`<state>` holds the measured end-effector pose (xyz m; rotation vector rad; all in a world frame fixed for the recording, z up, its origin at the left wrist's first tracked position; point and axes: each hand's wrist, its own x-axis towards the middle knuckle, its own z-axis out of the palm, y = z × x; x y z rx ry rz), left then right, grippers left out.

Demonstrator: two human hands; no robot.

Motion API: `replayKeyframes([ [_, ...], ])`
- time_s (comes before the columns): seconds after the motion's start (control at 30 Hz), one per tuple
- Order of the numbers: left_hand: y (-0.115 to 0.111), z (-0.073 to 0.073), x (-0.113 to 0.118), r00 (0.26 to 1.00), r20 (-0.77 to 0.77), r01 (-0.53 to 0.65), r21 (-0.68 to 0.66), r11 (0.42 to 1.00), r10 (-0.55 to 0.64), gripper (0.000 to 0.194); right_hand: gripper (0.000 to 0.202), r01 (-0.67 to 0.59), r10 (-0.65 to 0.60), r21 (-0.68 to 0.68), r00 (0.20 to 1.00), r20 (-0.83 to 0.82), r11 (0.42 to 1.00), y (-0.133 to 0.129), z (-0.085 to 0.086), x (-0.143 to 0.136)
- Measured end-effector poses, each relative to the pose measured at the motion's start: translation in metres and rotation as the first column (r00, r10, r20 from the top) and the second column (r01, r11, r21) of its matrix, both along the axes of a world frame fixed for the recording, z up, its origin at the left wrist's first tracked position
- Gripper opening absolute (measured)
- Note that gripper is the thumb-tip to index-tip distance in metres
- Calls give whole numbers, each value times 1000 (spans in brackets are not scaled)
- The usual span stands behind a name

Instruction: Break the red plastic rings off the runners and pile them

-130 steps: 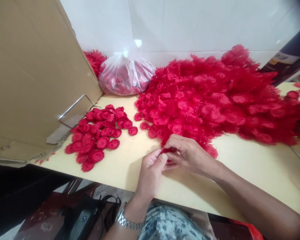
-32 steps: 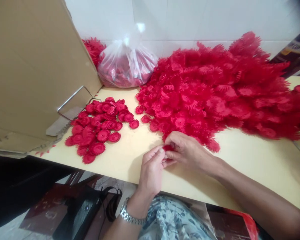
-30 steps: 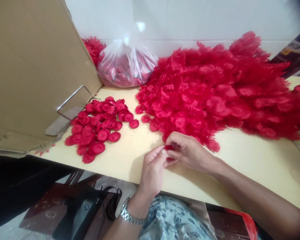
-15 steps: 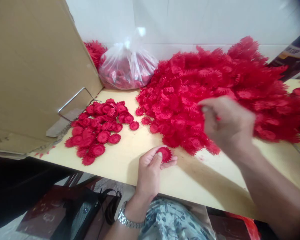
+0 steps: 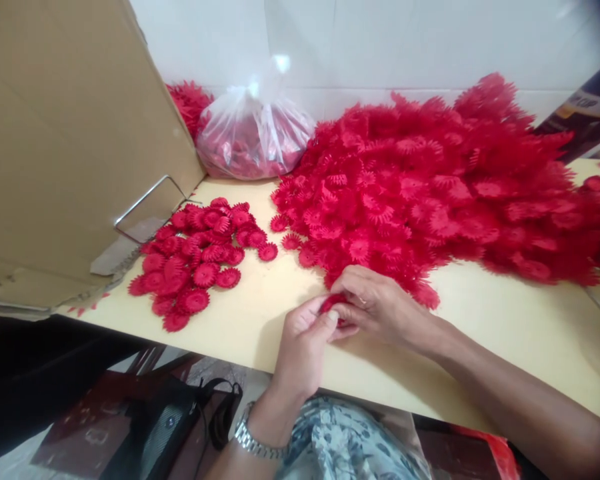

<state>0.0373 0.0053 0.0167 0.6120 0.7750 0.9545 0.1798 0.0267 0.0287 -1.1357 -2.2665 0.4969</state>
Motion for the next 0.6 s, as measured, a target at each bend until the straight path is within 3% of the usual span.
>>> replayKeyframes([
  [0.2,-3,-8,0,997,-82,13,34,999,-10,18,14,-3,-6,-69,993,-117,998,1,-1,4],
  [0.47,-2,-12,-1,995,-86,-51,18,999,52,20,21,89,-129,226,977,169,970,-7,-12,-10],
  [0.6,0,-9,0,995,-26,-94,4,996,94,20,16,143,-170,260,982,87,955,-8,-9,-12],
])
